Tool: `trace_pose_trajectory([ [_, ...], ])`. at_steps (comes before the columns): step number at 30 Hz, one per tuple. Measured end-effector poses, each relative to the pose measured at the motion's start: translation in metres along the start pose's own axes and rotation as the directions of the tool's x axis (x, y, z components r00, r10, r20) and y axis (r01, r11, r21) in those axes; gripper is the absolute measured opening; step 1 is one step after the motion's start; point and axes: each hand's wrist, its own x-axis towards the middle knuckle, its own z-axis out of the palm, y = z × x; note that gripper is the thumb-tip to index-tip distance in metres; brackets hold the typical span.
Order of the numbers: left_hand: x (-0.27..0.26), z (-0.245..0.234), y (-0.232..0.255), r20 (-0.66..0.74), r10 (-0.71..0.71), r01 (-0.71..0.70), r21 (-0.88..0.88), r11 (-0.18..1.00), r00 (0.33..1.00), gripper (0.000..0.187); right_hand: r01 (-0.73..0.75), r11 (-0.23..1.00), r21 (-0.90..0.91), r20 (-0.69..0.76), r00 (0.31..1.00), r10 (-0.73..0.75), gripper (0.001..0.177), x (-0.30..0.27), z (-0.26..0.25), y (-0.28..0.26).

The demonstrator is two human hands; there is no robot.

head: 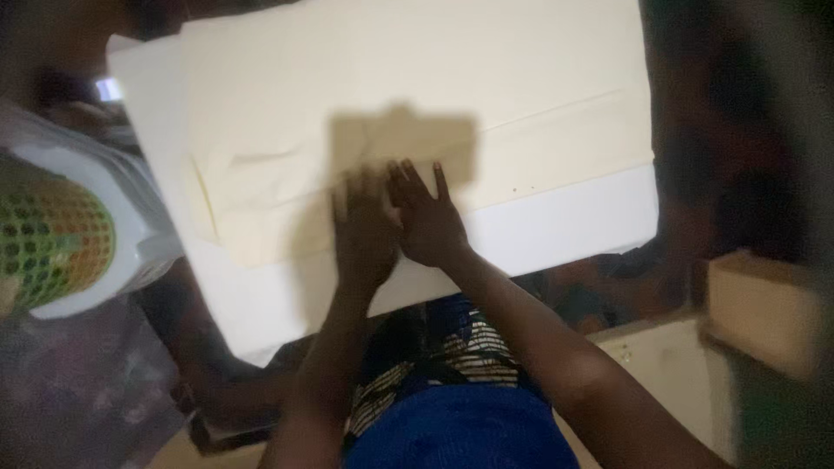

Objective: The person folds a cream-colored collared shirt by hand on a white surface, smoothing the fabric and bringing the sleeves inward.

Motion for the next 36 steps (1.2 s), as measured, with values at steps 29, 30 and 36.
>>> trace_pose_trajectory([
  [29, 0.018, 0.009, 0.027, 0.003, 0.086, -0.086, 0.064, 0.994, 0.996, 0.064, 0.009, 0.971, 0.237, -0.135, 0.991, 0.024, 0.107, -0.085, 0.027, 0.048],
  [30, 0.018, 0.009, 0.026, 0.018, 0.084, -0.085, 0.078, 0.993, 0.996, 0.064, -0.078, 0.932, 0.353, -0.084, 0.990, 0.115, 0.108, -0.091, 0.028, 0.057],
  [36, 0.019, 0.006, 0.029, 0.049, 0.072, -0.077, 0.095, 0.992, 0.996, 0.065, -0.395, 0.918, 0.044, 0.002, 0.918, 0.396, 0.108, -0.152, 0.012, 0.178],
])
